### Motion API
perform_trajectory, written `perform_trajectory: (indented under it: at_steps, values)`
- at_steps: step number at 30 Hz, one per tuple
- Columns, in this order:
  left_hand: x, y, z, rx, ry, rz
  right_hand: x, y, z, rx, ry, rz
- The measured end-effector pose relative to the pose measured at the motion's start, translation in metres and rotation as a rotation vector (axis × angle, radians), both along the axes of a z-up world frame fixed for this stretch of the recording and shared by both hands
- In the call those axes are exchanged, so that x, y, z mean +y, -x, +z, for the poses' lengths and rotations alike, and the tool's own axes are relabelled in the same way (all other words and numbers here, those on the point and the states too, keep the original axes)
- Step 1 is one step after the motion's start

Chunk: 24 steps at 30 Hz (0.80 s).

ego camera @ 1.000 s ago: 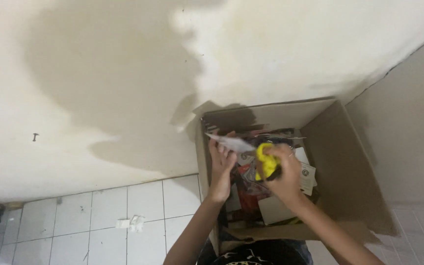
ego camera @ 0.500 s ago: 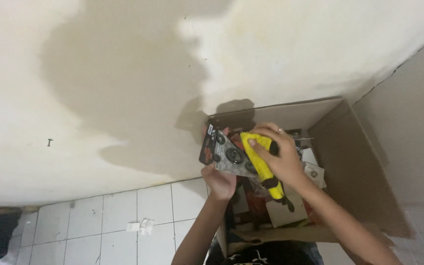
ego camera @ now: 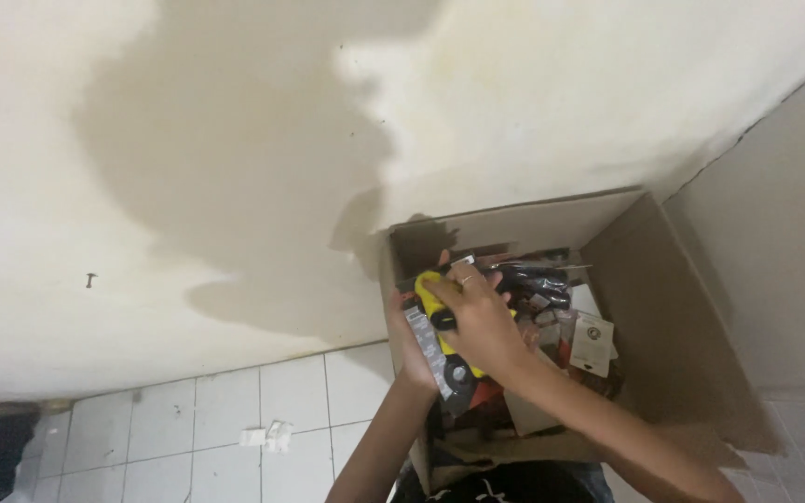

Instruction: Cleaning packaged motorcycle parts with a cloth and hanging them on a display rack.

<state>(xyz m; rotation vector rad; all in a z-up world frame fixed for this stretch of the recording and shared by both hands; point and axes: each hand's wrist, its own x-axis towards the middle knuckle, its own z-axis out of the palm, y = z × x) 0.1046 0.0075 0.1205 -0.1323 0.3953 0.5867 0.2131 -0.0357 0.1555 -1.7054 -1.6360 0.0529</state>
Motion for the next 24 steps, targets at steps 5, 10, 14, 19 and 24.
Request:
perform_trajectory:
  at_steps: [5,10,14,19,24]
  values:
    - [0.007,-0.003,0.014,0.027,-0.040,-0.014,-0.011,-0.013,0.017,-0.035,0.191,0.133]
    - [0.013,-0.011,-0.024,-0.099,-0.147,-0.062,-0.025,-0.033,0.033,0.057,0.339,0.256]
    - [-0.006,-0.011,0.017,-0.519,-0.117,-0.112,-0.032,-0.020,-0.030,-0.115,0.224,0.415]
    - [0.008,-0.003,0.025,-0.396,-0.390,0.007,-0.070,0.006,0.015,-0.286,0.062,0.327]
    - [0.008,-0.003,0.023,-0.453,-0.258,-0.045,-0.088,-0.015,-0.029,-0.266,0.115,0.185]
